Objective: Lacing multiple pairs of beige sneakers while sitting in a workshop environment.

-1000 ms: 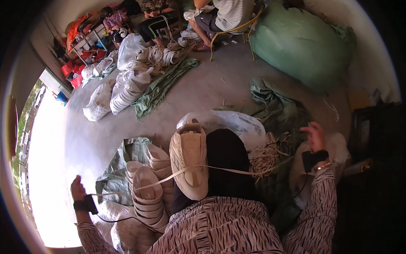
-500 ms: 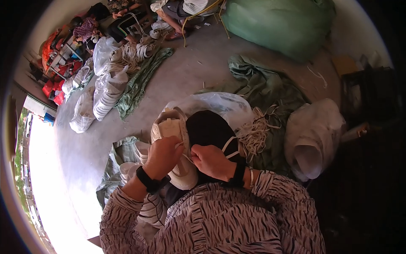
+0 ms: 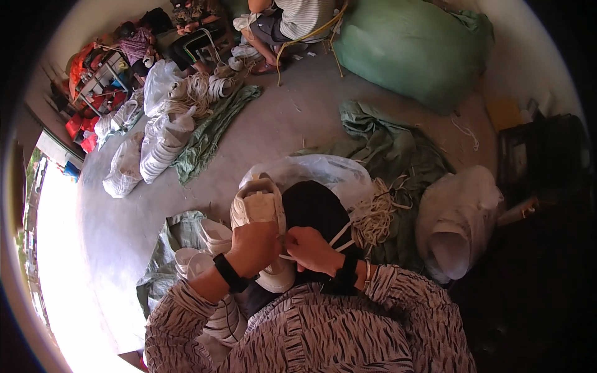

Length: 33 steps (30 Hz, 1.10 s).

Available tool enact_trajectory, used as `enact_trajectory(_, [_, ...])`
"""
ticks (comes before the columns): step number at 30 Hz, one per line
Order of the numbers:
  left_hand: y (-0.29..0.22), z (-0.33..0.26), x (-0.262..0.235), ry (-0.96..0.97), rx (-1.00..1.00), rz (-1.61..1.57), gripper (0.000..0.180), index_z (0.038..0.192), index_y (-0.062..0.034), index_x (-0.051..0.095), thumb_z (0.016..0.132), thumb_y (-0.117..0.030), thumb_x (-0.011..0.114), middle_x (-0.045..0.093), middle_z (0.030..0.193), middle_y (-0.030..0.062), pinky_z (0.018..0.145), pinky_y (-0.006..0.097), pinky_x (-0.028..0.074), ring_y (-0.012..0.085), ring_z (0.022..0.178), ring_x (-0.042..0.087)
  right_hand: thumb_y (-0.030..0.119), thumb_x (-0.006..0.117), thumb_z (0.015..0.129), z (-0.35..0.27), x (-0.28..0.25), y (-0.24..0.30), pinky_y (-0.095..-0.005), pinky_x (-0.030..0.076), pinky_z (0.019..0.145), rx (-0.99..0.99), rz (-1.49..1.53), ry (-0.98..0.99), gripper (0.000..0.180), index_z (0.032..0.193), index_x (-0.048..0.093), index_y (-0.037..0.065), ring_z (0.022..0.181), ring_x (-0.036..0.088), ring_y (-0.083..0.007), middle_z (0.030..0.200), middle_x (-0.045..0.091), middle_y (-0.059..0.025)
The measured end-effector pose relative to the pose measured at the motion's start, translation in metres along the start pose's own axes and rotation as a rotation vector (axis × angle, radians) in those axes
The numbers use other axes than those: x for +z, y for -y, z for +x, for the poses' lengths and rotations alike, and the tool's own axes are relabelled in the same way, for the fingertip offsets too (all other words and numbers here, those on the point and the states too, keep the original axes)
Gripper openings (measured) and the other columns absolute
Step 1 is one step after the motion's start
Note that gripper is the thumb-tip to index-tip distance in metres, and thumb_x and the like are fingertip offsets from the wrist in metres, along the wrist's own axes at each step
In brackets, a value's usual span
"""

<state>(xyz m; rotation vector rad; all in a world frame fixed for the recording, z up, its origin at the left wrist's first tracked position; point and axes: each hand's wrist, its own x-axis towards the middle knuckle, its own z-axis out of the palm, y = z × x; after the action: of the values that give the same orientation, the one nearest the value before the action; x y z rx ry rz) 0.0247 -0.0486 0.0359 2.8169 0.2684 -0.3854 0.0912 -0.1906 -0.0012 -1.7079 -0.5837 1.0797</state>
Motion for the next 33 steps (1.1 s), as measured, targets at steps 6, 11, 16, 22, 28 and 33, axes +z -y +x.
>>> enact_trajectory(6, [0.000,-0.009,0.005,-0.047,-0.020,-0.020,0.019,0.083,-0.0033,0.064,0.078,-0.021,0.057,0.066,0.076,0.0169,0.064,0.041,0.052,0.0329,0.073,0.067,0.017,0.053,0.090,0.012,0.007,-0.010,-0.0233,0.043,0.040,0.064,0.133,0.026,0.019,0.088,0.057,-0.001,0.046,0.056,-0.0125,0.068,0.057,-0.0062])
enact_trajectory(11, [0.006,-0.012,0.016,-0.109,-0.042,-0.168,0.022,0.083,-0.0037,0.064,0.079,-0.024,0.055,0.065,0.073,0.0183,0.066,0.046,0.050,0.0353,0.072,0.065,0.016,0.051,0.091,0.005,0.007,-0.009,-0.0255,0.044,0.040,0.113,0.109,0.080,0.019,0.090,0.057,-0.002,0.047,0.056,-0.0140,0.071,0.058,-0.0072])
enact_trajectory(16, [0.009,-0.008,0.018,-0.088,0.025,-0.110,0.023,0.079,-0.0035,0.063,0.081,-0.025,0.057,0.065,0.074,0.0174,0.061,0.043,0.051,0.0339,0.072,0.066,0.017,0.053,0.091,0.016,0.009,-0.027,-0.0244,0.050,0.047,0.215,0.497,0.110,0.019,0.091,0.057,-0.001,0.051,0.058,-0.0142,0.074,0.059,-0.0077])
enact_trajectory(22, [0.016,-0.015,0.027,-0.313,-0.051,-0.568,0.026,0.076,-0.0008,0.062,0.083,-0.025,0.058,0.064,0.071,0.0159,0.059,0.039,0.050,0.0304,0.065,0.064,0.016,0.057,0.084,0.008,-0.002,0.008,-0.0329,0.050,0.052,-0.339,-0.408,-0.064,0.013,0.090,0.056,0.005,0.058,0.061,-0.0228,0.082,0.060,-0.0071])
enact_trajectory(28, [0.020,-0.008,0.024,-0.649,-0.086,-1.362,0.024,0.088,0.0000,0.062,0.090,-0.023,0.055,0.058,0.066,0.0010,0.054,0.024,0.044,0.0069,0.059,0.054,0.025,0.066,0.074,0.024,-0.018,0.025,-0.0381,0.050,0.059,-0.652,-1.061,0.009,0.030,0.100,0.055,0.013,0.071,0.063,-0.0300,0.079,0.063,-0.0081])
enact_trajectory(33, [0.019,0.007,0.016,-0.370,-0.086,-1.000,0.023,0.089,0.0000,0.063,0.086,-0.022,0.055,0.061,0.067,0.0153,0.058,0.034,0.049,0.0267,0.061,0.062,0.028,0.065,0.074,0.040,-0.035,0.016,-0.0386,0.049,0.057,-0.678,-1.130,0.212,0.027,0.098,0.059,0.016,0.069,0.063,-0.0289,0.072,0.062,-0.0054])
